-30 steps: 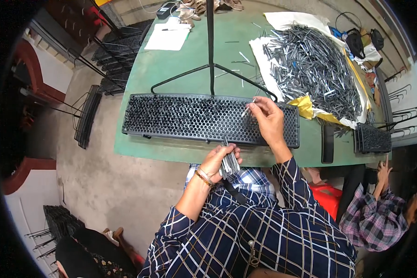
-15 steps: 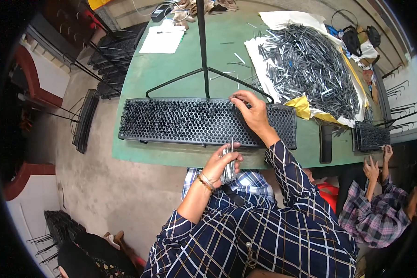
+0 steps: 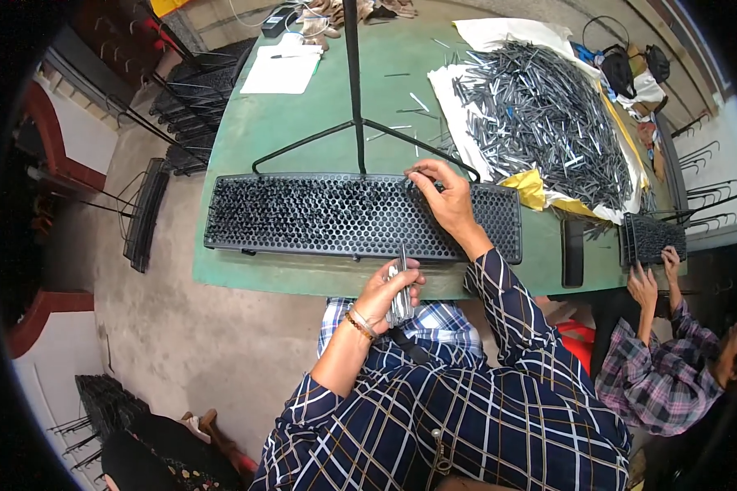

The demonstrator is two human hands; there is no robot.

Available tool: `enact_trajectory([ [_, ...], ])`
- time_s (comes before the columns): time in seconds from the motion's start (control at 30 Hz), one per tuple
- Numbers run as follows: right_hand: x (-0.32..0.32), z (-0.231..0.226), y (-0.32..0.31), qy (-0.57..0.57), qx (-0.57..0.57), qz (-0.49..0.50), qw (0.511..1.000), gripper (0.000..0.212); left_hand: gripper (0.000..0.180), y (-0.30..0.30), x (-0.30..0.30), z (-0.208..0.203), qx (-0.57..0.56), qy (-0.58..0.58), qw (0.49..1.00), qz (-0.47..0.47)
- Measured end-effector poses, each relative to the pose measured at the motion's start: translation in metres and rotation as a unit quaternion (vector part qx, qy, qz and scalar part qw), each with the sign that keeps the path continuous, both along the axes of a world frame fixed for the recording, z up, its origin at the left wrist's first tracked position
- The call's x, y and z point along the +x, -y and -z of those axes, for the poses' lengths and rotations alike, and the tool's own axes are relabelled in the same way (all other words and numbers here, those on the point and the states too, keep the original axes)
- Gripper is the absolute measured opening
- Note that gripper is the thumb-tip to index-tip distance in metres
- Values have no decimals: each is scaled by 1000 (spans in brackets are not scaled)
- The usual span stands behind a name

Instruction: Inserting small metal components into a perforated black frame at a workbench.

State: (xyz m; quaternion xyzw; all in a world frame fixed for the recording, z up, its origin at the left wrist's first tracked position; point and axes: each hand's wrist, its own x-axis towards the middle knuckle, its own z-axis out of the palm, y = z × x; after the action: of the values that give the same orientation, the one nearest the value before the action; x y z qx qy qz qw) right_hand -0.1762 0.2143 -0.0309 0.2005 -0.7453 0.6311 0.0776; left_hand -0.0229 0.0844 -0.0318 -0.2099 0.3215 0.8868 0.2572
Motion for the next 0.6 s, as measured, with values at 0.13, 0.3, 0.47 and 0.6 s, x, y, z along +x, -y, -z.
enact_trajectory([
  [0.13, -1, -2, -2, 10, -3, -5, 1000, 14, 26, -1, 0, 0, -7, -10, 1000, 12],
  [0.3, -1, 1, -3, 20, -25, -18, 999, 14, 26, 0, -1, 1, -5, -5, 1000, 18],
  [0.47, 0, 1, -2, 3, 0, -19, 1000, 13, 27, -1, -1, 1, 6, 0, 1000, 12],
  [0.6, -3, 3, -2, 0, -5, -8, 1000, 13, 28, -2, -1, 0, 8, 5, 1000, 10],
])
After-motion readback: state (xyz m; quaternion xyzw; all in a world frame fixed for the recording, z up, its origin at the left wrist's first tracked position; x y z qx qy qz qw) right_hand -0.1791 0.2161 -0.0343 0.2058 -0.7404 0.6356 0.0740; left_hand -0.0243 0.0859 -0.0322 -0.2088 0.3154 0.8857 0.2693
